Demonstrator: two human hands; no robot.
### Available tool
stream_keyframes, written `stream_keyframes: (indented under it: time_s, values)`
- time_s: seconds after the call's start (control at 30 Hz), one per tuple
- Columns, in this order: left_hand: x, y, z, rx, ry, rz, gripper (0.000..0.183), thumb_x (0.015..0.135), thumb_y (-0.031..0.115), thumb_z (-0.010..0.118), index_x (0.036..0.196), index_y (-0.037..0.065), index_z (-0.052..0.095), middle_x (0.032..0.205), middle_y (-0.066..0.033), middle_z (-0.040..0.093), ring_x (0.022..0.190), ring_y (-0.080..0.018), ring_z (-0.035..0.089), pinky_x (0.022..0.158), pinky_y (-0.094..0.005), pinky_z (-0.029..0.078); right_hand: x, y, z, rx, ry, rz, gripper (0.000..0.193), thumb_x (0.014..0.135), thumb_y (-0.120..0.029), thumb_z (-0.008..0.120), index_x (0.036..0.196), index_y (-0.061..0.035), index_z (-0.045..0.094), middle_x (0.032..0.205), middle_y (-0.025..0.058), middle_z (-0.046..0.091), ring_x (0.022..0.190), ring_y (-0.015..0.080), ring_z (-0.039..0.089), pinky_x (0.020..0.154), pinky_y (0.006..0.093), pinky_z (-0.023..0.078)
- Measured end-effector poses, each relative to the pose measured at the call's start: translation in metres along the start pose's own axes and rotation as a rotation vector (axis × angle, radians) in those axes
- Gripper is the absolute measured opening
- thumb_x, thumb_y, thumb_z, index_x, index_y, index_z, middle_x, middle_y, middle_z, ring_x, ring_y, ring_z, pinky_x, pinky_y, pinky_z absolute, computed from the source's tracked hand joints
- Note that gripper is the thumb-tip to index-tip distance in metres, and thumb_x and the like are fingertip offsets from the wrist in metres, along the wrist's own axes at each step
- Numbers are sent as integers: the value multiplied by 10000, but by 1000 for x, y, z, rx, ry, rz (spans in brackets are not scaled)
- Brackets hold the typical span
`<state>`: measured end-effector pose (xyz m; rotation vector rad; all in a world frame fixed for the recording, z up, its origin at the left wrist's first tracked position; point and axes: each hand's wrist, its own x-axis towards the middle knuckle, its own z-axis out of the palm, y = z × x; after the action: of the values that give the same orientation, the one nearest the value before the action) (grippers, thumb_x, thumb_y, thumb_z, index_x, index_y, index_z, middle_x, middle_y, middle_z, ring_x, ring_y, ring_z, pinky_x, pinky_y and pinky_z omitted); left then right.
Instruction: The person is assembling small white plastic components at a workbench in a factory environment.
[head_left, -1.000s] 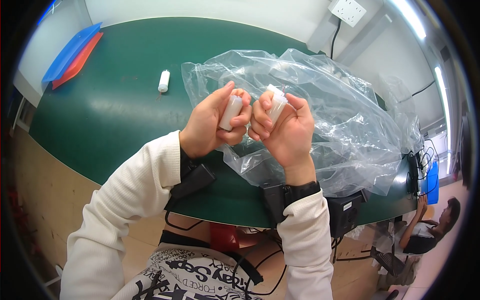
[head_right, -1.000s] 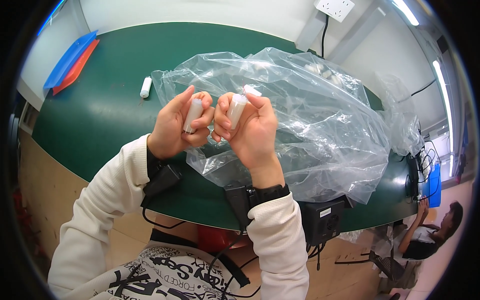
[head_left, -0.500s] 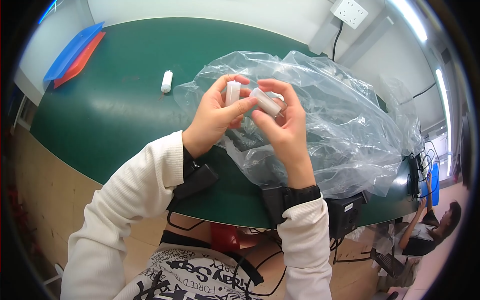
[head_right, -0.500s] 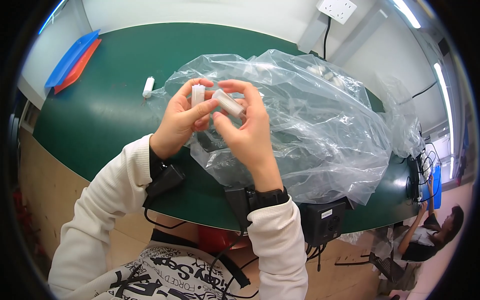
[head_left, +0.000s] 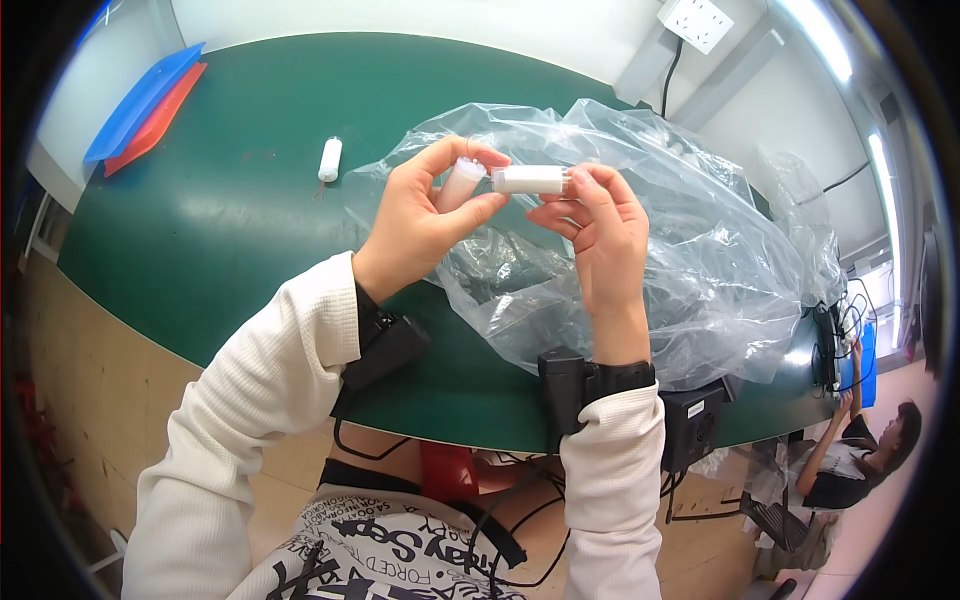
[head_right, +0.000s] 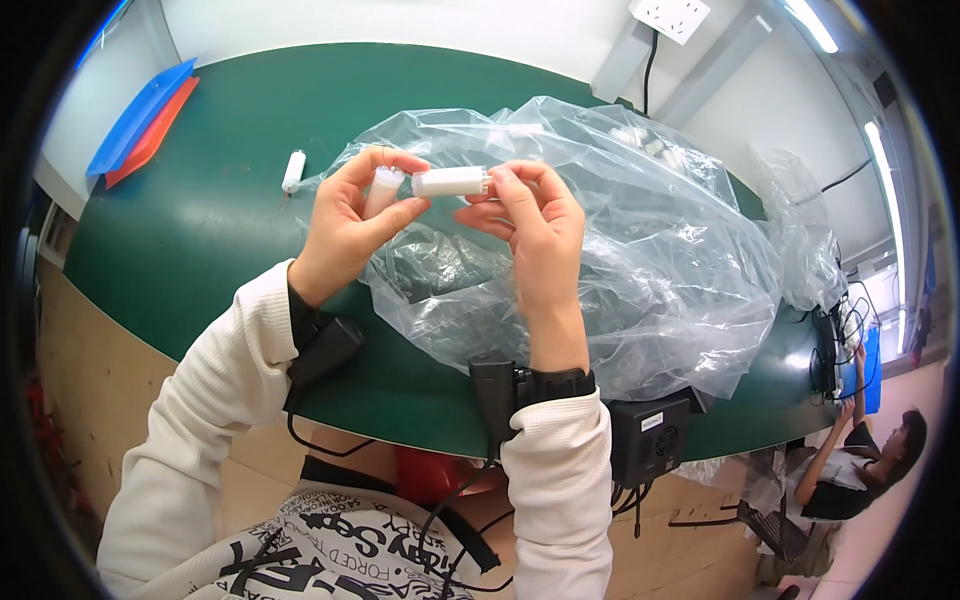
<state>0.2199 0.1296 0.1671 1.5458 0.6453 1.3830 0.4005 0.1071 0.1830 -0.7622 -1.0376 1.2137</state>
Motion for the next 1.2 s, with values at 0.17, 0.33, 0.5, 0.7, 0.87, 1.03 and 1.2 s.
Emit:
stream_keyframes:
  time_s: [0.17, 0.33, 0.5, 0.7, 0.87, 1.03, 1.2]
  values:
    - [0, 2, -3, 71, -41, -12, 217, 773, 22, 678, 979, 38, 610, 924, -17, 602, 793, -65, 537, 685, -206, 449, -2, -5, -5, -179, -14, 50, 187, 872, -144, 588, 968, 17, 583, 833, 138, 639, 723, 169, 650, 638, 312, 568]
    - [0, 0, -5, 141, -130, 14, 213, 770, 34, 692, 967, 27, 614, 895, -31, 611, 792, -82, 548, 694, -218, 456, -5, -10, -16, -210, -57, 208, 208, 861, -140, 606, 978, 30, 586, 790, 110, 622, 657, 134, 617, 607, 319, 569]
    - [-1, -1, -6, 179, -170, 24, 214, 767, 25, 688, 968, 25, 613, 889, -41, 612, 808, -97, 552, 718, -233, 459, -9, -13, -20, -256, -86, 221, 217, 858, -144, 611, 978, 35, 586, 758, 94, 609, 635, 115, 598, 602, 309, 564]
    - [1, -2, -5, 228, -122, 14, 242, 777, 40, 671, 1006, 26, 595, 887, -38, 600, 841, -112, 549, 738, -231, 452, -8, -5, -12, -297, -44, 141, 202, 852, -144, 618, 952, 28, 589, 741, 70, 598, 616, 90, 575, 601, 296, 556]
    - [3, 4, -8, -184, -74, -287, 230, 883, 209, 504, 1036, 42, 535, 754, -6, 514, 533, -34, 373, 486, -173, 307, -8, -5, -14, -302, 45, 84, 183, 847, -138, 618, 934, 21, 588, 742, 57, 594, 613, 84, 567, 612, 292, 554]
    - [5, 7, -15, -266, -74, -396, 182, 864, 186, 456, 966, 51, 523, 602, 10, 452, 475, -35, 319, 432, -190, 242, -7, -3, -14, -293, 31, 98, 173, 834, -127, 641, 902, 25, 598, 745, 76, 618, 611, 93, 587, 580, 248, 529]
    - [5, 7, -20, -314, -11, -347, 138, 835, 114, 465, 935, 44, 531, 592, 24, 441, 492, -24, 339, 434, -183, 244, -7, 0, -9, -289, -11, 103, 148, 835, -119, 638, 883, 15, 598, 748, 75, 621, 605, 94, 589, 579, 241, 522]
